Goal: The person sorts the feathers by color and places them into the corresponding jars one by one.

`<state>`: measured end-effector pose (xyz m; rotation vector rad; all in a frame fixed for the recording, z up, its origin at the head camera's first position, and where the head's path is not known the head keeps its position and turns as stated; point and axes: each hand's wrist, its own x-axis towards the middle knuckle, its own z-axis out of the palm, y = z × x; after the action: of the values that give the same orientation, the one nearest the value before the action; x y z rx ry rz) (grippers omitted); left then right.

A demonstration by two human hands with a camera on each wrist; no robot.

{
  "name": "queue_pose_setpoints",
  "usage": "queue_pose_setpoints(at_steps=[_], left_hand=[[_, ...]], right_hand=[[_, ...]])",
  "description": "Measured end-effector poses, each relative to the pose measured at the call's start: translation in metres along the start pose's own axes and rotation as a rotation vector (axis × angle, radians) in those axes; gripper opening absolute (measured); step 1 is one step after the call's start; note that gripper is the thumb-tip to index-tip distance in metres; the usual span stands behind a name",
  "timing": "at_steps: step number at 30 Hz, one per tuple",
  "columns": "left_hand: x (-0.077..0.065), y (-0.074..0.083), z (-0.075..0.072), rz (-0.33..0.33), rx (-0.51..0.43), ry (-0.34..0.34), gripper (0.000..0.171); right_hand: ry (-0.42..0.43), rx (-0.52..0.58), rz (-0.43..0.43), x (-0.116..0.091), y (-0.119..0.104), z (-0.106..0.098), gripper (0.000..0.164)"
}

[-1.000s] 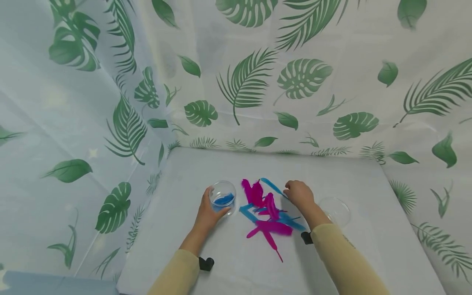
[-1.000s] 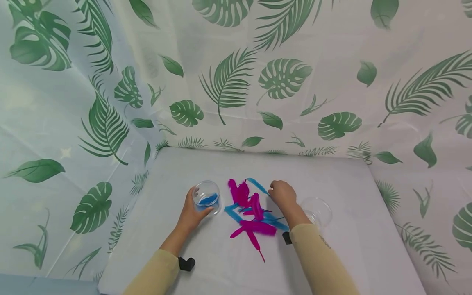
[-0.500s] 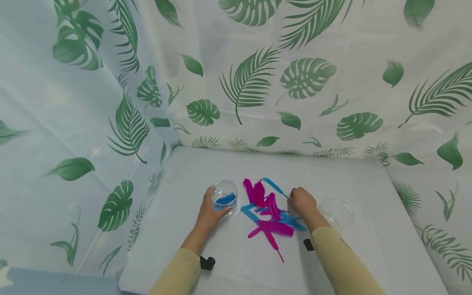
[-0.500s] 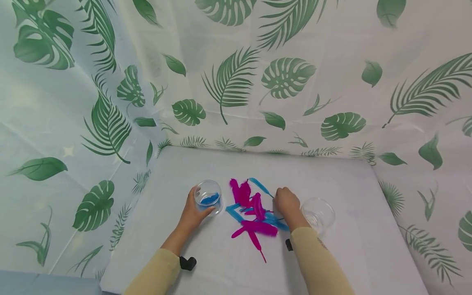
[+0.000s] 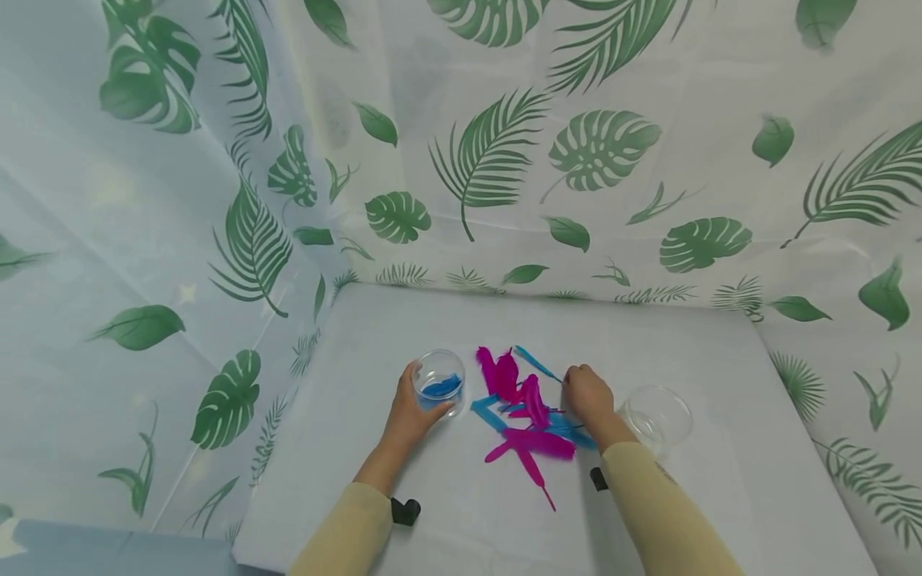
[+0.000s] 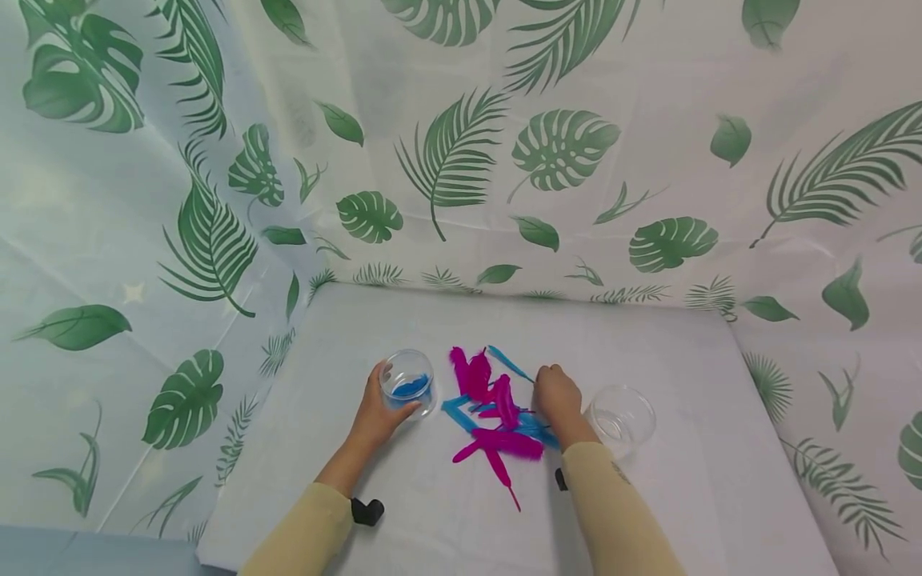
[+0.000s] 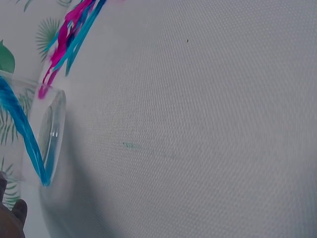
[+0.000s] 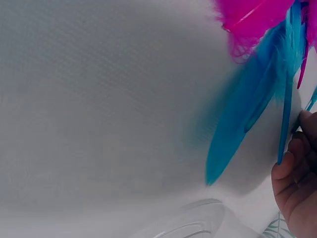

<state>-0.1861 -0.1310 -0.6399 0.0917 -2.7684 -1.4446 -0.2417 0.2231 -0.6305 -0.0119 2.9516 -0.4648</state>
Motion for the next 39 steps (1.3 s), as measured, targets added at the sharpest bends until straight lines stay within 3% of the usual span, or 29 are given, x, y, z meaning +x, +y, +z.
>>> queue_pose_setpoints(at_steps=[8, 17, 22, 26, 33, 39], left_hand=[[0.001, 0.0, -0.001, -0.004, -0.002, -0.005, 0.11], [0.001, 0.0, 0.001, 0.001, 0.005, 0.009, 0.109], [0.002, 0.0, 0.0, -0.01, 0.0, 0.002, 0.109], [0.003, 0.0, 0.0, -0.017, 0.0, -0.001, 0.109], [0.004, -0.001, 0.0, -0.005, 0.003, 0.002, 0.108], [0.004, -0.001, 0.0, -0.007, -0.01, -0.005, 0.109]], right_hand=[[0.002, 0.016, -0.015, 0.004, 0.003, 0.003, 0.017], [0.161, 0.062, -0.097, 0.005, -0.001, -0.009, 0.018], [0.276, 0.125, -0.165, 0.006, -0.021, -0.036, 0.018], [0.321, 0.183, -0.219, 0.007, -0.038, -0.066, 0.018], [0.303, 0.287, -0.274, -0.001, -0.078, -0.108, 0.02], [0.224, 0.344, -0.359, -0.014, -0.121, -0.121, 0.017]])
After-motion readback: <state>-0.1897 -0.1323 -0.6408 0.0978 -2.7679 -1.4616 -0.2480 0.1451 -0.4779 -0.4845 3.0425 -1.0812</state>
